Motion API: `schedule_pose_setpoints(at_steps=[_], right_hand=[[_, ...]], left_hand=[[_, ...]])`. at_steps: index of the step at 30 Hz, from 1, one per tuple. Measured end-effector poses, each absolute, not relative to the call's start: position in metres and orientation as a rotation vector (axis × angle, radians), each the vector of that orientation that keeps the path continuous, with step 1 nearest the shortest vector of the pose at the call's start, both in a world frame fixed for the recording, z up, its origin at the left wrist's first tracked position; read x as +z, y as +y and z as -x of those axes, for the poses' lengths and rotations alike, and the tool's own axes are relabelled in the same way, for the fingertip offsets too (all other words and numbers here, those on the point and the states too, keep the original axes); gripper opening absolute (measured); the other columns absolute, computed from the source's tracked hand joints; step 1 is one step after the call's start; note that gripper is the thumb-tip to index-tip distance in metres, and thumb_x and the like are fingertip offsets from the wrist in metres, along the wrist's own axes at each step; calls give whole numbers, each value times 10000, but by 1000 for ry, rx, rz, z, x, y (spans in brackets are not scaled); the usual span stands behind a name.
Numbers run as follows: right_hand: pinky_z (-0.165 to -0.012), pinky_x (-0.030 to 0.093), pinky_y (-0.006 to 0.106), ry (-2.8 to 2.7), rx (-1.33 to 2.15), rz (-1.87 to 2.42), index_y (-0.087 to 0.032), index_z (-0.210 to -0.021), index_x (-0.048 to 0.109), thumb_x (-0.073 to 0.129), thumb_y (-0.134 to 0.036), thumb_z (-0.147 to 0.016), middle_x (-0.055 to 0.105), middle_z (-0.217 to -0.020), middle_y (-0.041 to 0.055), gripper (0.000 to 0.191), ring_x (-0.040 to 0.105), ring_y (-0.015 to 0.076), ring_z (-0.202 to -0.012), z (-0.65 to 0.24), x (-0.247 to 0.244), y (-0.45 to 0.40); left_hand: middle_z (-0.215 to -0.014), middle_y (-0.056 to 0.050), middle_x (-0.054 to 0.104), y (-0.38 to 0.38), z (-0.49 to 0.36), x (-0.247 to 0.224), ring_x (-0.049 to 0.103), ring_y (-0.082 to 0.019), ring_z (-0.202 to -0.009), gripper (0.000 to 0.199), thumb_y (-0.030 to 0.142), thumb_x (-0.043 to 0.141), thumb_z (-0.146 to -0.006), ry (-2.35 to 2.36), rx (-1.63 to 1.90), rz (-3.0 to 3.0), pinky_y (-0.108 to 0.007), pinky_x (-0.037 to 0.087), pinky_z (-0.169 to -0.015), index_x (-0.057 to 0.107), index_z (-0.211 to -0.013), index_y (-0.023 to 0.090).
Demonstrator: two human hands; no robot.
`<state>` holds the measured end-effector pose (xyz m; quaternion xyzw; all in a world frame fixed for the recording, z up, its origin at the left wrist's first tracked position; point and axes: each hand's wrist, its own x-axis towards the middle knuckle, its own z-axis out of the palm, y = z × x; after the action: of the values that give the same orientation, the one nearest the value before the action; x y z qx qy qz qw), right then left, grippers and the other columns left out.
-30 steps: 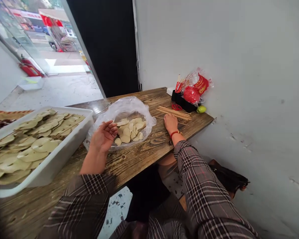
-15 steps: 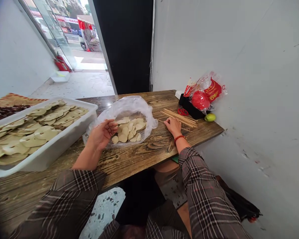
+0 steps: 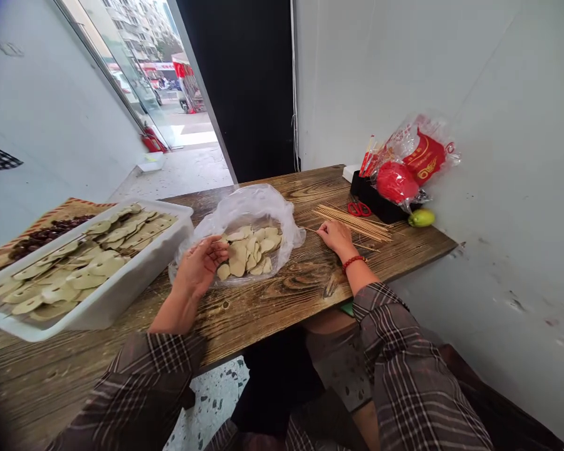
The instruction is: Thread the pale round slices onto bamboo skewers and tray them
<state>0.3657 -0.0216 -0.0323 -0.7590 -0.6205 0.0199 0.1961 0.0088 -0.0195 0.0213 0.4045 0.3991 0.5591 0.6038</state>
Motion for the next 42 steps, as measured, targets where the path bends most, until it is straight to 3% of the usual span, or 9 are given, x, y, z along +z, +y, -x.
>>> schedule_pose_setpoints(at_steps=[6,11,14,19,26,33,42], right_hand=[[-814,407,310,-1829,-26,2090,-177,-866,689,549,-289,-928,709,-958,107,190,625,223,-946,-360,-36,-21],[-773,411,305,-1835,-62,2027,-199,-957,672,557,-329,-926,703,-982,81,176,629,213,-915,-368,-43,-21],[-739,407,298,-1853,-44,2008,-218,-883,675,540,-339,-927,710,-911,49,187,632,203,-872,-373,-48,-19],[-760,408,331,-1908,-87,1985,-196,-811,657,516,-294,-927,698,-879,91,207,627,237,-878,-369,-53,-19],[-789,432,348,-1837,-95,1943,-196,-954,662,553,-333,-906,694,-988,106,182,610,247,-924,-368,-42,-27],[-778,435,316,-1854,3,1959,-216,-895,686,559,-297,-893,682,-895,55,151,594,203,-853,-374,-32,-28],[-860,392,363,-1955,-81,2036,-184,-887,646,499,-263,-952,672,-1000,139,179,566,267,-975,-362,-25,-33]], left_hand=[[-757,-31,713,-27,-8,25,634,-99,-605,379,418,771,-710,908,1272,-928,-213,503,-599,681,-940,130],[-756,-35,706,-31,-10,25,626,-103,-607,410,464,784,-700,914,1264,-938,-217,490,-590,686,-927,137],[-753,-37,701,-31,-9,23,619,-114,-604,421,488,809,-668,922,1261,-919,-235,487,-587,694,-896,153],[-759,-34,701,-32,-6,24,611,-129,-614,356,494,805,-675,935,1266,-909,-260,492,-587,716,-853,199],[-737,-34,704,-30,-11,26,623,-113,-590,326,416,779,-702,907,1271,-907,-227,498,-571,689,-871,152],[-745,-33,707,-27,-12,28,636,-107,-598,286,366,733,-749,900,1266,-930,-213,506,-581,689,-908,132],[-755,-39,705,-26,-12,28,639,-111,-613,225,340,695,-786,947,1260,-952,-221,516,-590,693,-899,145]])
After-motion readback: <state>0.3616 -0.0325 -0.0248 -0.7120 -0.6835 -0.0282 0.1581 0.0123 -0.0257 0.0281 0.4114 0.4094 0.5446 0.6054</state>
